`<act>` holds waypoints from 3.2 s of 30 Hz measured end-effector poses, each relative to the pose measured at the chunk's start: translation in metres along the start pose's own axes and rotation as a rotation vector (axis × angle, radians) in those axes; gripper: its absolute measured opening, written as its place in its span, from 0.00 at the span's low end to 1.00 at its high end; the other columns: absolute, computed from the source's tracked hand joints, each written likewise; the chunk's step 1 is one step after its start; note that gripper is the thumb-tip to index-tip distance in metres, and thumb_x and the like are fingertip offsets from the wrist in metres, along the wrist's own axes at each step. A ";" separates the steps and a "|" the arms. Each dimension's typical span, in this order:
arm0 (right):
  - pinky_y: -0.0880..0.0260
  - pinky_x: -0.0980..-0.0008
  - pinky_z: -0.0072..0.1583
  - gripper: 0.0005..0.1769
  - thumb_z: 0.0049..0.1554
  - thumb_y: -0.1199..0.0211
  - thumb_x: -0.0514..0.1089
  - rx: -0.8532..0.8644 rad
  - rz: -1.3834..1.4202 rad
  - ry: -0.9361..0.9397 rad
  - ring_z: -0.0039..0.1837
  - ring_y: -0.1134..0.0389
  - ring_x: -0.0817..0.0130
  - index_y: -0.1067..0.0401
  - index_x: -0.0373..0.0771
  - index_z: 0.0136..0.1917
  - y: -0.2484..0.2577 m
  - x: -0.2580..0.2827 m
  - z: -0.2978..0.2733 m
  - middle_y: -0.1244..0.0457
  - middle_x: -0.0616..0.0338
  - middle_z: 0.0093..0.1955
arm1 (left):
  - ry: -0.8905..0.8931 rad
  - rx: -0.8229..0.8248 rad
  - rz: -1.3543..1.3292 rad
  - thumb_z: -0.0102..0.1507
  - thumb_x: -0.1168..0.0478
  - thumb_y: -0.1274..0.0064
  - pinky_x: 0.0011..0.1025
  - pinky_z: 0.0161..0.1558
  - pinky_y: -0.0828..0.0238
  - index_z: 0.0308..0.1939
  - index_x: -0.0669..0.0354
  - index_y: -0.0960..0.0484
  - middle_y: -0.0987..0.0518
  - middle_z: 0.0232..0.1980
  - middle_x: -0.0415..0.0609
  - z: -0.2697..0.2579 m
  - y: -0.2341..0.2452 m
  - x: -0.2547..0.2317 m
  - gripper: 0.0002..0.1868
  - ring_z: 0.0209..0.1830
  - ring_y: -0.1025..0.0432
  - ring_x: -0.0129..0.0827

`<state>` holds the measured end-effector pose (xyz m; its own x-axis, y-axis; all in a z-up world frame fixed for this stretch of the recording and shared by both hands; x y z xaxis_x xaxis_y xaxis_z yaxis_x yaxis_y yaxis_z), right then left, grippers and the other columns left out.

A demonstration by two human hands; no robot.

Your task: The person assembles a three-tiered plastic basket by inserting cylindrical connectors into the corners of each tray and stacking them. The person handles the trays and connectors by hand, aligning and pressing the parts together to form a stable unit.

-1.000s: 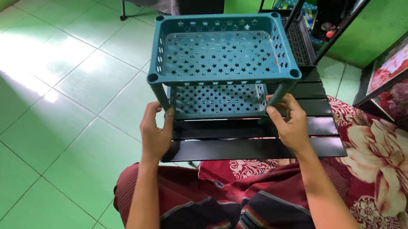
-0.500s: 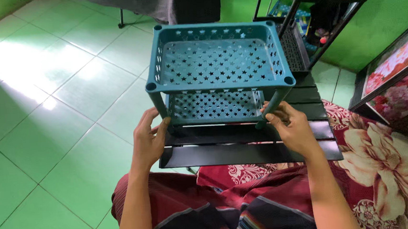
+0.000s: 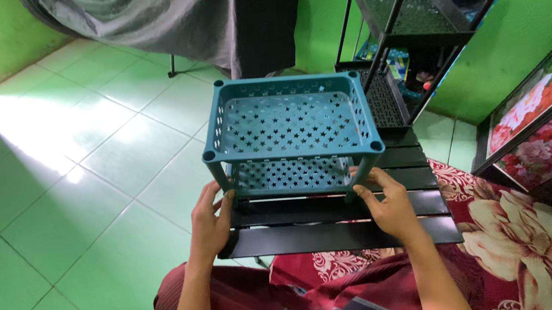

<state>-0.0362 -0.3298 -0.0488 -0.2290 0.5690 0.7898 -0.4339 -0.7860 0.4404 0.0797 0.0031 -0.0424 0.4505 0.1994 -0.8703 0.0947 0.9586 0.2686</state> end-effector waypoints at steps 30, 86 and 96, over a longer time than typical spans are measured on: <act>0.30 0.71 0.60 0.19 0.55 0.33 0.31 0.035 0.246 -0.060 0.57 0.31 0.69 0.29 0.31 0.60 -0.017 -0.026 -0.023 0.36 0.59 0.54 | -0.556 0.081 0.364 0.60 0.51 0.39 0.44 0.56 0.39 0.54 0.64 0.22 0.22 0.49 0.54 -0.037 -0.154 -0.090 0.25 0.53 0.29 0.47; 0.33 0.70 0.54 0.22 0.68 0.46 0.46 -0.039 0.372 -0.145 0.52 0.37 0.76 0.32 0.35 0.71 0.032 -0.106 0.038 0.37 0.62 0.54 | -0.411 0.277 0.306 0.66 0.51 0.42 0.46 0.58 0.47 0.58 0.62 0.23 0.20 0.49 0.50 -0.064 -0.212 -0.081 0.22 0.53 0.29 0.43; 0.42 0.66 0.52 0.18 0.70 0.38 0.44 -0.528 -0.100 0.296 0.48 0.45 0.62 0.41 0.35 0.64 0.038 -0.007 -0.054 0.46 0.55 0.47 | -0.712 0.046 0.008 0.53 0.63 0.41 0.46 0.49 0.30 0.45 0.60 0.21 0.21 0.41 0.52 -0.083 -0.137 -0.072 0.16 0.45 0.25 0.47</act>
<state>-0.0977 -0.3502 -0.0604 -0.3645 0.7363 0.5701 -0.8217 -0.5423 0.1751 -0.0392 -0.1257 -0.0502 0.9200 0.0099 -0.3918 0.1196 0.9449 0.3047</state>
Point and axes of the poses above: each hand's wrist, its own z-axis towards the middle knuckle, its own y-axis out of the back of the hand, x = y × z, the point moved 4 cm from there along z, towards the middle knuckle
